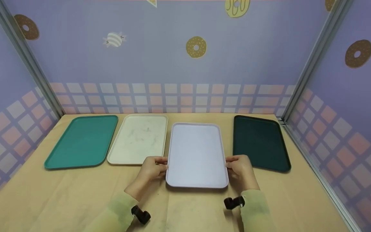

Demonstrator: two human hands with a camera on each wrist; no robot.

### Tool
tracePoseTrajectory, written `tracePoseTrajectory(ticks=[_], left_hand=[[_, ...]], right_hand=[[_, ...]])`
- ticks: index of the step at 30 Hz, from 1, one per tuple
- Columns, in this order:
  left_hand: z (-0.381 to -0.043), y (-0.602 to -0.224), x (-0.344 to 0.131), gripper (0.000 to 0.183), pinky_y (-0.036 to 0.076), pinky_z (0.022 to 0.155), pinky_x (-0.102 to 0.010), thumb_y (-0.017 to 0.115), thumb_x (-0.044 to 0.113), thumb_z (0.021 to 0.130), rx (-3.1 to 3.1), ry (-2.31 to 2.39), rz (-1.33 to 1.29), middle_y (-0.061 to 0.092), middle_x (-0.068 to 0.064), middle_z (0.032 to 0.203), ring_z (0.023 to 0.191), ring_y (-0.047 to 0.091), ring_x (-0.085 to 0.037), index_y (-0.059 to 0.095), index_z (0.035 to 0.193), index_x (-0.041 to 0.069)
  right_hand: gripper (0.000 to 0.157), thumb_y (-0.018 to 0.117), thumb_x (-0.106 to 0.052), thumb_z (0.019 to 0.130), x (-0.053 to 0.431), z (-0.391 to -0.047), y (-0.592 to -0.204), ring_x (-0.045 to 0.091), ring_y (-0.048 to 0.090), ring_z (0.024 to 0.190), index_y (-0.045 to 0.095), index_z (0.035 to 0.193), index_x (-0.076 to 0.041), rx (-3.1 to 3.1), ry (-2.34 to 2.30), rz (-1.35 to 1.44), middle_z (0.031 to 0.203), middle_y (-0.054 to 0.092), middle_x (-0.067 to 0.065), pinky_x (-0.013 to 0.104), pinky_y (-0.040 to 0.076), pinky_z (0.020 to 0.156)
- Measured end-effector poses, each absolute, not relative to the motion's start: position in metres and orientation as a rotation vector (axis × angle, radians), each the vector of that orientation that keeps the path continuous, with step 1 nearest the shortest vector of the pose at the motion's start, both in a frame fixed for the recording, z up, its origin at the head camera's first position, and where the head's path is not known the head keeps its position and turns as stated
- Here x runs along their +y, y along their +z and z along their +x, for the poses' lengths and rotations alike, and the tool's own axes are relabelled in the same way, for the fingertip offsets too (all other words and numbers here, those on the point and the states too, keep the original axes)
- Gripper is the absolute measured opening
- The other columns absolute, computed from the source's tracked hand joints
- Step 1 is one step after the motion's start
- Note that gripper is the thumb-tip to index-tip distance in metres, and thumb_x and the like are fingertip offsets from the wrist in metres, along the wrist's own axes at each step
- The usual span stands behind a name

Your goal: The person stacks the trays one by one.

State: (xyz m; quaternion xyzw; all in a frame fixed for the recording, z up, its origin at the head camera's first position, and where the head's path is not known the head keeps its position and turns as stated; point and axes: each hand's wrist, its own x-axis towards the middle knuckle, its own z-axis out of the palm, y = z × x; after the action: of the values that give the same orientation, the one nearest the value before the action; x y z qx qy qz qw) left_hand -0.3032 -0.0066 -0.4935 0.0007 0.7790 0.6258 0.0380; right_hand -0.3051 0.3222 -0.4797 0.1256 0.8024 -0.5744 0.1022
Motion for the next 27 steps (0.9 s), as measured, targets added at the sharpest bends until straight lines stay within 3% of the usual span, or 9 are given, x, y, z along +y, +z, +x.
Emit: tracePoseTrajectory(ticks=[7,15,20,27], left_hand=[[-0.298,-0.504,-0.008,0.027,0.063,0.066,-0.028,0.067,-0.015,0.085,2.378,1.92,0.039,0.072,-0.017,0.092,0.072,0.062,-0.01,0.072,0.112,-0.014],[-0.297,-0.508,-0.01,0.025,0.065,0.069,-0.031,0.066,-0.015,0.086,2.364,1.905,0.056,0.07,-0.015,0.092,0.071,0.065,-0.011,0.071,0.111,-0.015],[-0.297,-0.51,-0.011,0.027,0.065,0.07,-0.032,0.066,-0.015,0.086,2.371,1.894,0.088,0.071,-0.016,0.092,0.072,0.066,-0.012,0.07,0.113,-0.016],[-0.298,-0.512,-0.01,0.026,0.065,0.067,-0.031,0.065,-0.017,0.084,2.411,1.887,0.112,0.071,-0.016,0.089,0.069,0.064,-0.01,0.072,0.109,-0.016]], right_hand=[[0.037,0.067,0.0,0.095,0.324,-0.306,-0.486,0.01,0.066,0.081,0.063,0.13,0.012,2.463,-1.594,0.336,0.101,0.074,0.007,0.025,0.059,0.07],[0.036,0.069,-0.001,0.094,0.325,-0.306,-0.494,0.009,0.067,0.091,0.065,0.127,0.012,2.516,-1.532,0.308,0.116,0.074,0.017,0.026,0.06,0.079],[0.038,0.069,-0.001,0.094,0.326,-0.306,-0.498,0.009,0.067,0.092,0.065,0.13,0.011,2.502,-1.542,0.303,0.121,0.072,0.02,0.024,0.06,0.077],[0.039,0.068,0.0,0.094,0.327,-0.306,-0.497,0.011,0.07,0.09,0.062,0.131,0.014,2.466,-1.578,0.306,0.114,0.074,0.017,0.026,0.061,0.076]])
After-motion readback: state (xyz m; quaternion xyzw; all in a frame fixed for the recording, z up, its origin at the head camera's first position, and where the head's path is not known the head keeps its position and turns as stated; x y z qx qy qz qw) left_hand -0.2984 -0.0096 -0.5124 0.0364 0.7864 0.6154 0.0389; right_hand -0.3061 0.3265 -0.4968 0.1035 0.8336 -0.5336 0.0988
